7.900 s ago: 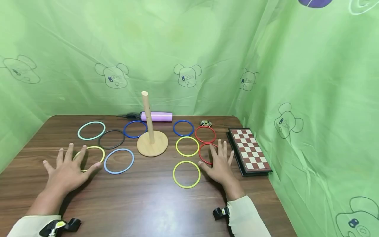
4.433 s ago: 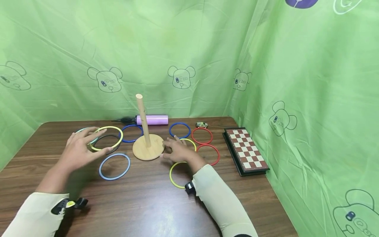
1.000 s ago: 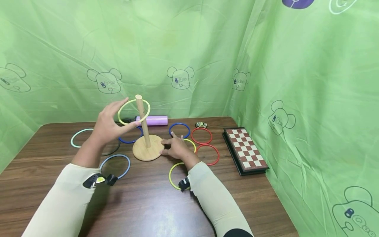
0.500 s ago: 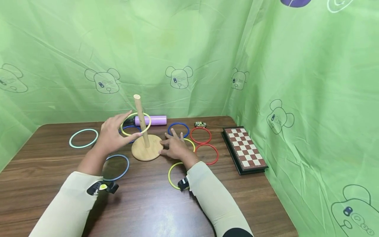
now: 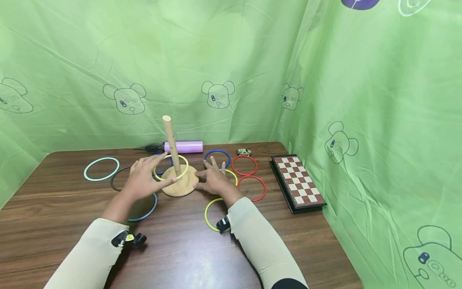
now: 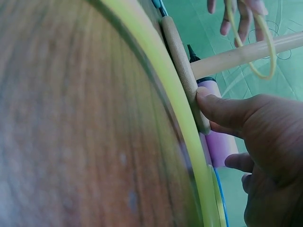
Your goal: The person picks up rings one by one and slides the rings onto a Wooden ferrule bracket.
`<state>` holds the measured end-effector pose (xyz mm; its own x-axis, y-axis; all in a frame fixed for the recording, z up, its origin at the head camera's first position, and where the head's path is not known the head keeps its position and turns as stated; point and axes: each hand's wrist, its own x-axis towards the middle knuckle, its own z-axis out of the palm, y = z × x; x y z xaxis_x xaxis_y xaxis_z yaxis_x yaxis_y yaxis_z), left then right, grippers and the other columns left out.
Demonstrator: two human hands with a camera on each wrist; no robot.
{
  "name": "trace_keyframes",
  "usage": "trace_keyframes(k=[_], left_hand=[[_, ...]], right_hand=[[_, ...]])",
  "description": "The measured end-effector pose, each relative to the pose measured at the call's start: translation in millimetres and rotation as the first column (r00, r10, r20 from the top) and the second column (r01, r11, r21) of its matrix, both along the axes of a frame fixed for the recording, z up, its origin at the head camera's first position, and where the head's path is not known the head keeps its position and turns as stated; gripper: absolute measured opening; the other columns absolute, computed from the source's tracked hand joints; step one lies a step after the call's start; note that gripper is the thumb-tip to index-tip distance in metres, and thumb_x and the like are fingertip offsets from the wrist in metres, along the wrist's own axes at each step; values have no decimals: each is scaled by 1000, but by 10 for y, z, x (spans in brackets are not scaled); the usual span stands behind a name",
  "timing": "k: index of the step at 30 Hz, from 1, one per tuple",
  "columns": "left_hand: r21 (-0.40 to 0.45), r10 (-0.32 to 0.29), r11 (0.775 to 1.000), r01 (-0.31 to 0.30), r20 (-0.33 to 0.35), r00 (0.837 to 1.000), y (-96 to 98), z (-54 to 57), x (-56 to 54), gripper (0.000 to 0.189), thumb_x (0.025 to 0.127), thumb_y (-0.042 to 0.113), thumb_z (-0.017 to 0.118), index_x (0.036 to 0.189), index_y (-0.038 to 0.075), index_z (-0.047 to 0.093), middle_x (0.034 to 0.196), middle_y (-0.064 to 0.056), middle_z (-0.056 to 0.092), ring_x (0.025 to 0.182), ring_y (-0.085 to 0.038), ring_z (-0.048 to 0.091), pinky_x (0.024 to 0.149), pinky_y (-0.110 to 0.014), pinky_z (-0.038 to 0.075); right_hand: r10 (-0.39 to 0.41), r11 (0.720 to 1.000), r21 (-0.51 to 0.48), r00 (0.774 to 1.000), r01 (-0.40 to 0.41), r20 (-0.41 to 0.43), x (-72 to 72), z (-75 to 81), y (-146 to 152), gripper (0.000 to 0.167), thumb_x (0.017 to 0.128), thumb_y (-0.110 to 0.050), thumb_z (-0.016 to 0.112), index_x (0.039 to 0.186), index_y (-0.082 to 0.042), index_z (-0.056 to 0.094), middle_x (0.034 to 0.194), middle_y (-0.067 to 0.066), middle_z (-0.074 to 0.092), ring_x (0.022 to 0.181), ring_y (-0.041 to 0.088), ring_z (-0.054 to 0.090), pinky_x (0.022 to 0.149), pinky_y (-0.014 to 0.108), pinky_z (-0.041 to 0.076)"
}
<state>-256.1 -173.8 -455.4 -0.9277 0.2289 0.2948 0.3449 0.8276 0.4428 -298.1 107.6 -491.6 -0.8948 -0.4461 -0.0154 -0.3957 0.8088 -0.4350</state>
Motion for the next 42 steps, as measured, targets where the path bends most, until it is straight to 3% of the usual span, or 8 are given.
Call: trace_keyframes(k=[14,27,42], left_hand=[[-12,-13,1000,13,13,1000,33,-299,-29,106,86,68,83,167,12,45,165,-16,54,150,-48,44,123,-85,17],[-77,0,997,6,66,998,72,-451,-63,105,89,68,80,169,11,42,169,-12,52,153,-48,40,124,-87,12],[-92,-5,996,16,123,992,84,-536,-106,108,87,72,80,170,13,41,172,-6,49,158,-51,34,123,-88,3]], right_hand=[[-11,1000,-13,1000,11,6,-14,-21,9,55,97,-50,82,146,-28,72,179,12,34,173,39,4,132,78,-2],[-9,1000,-13,1000,9,15,-16,-16,3,55,97,-49,82,147,-30,71,179,11,35,173,41,4,132,77,-4],[4,1000,-17,1000,-4,15,-26,-19,10,56,97,-49,82,148,-29,70,179,8,36,173,41,3,131,79,-3]])
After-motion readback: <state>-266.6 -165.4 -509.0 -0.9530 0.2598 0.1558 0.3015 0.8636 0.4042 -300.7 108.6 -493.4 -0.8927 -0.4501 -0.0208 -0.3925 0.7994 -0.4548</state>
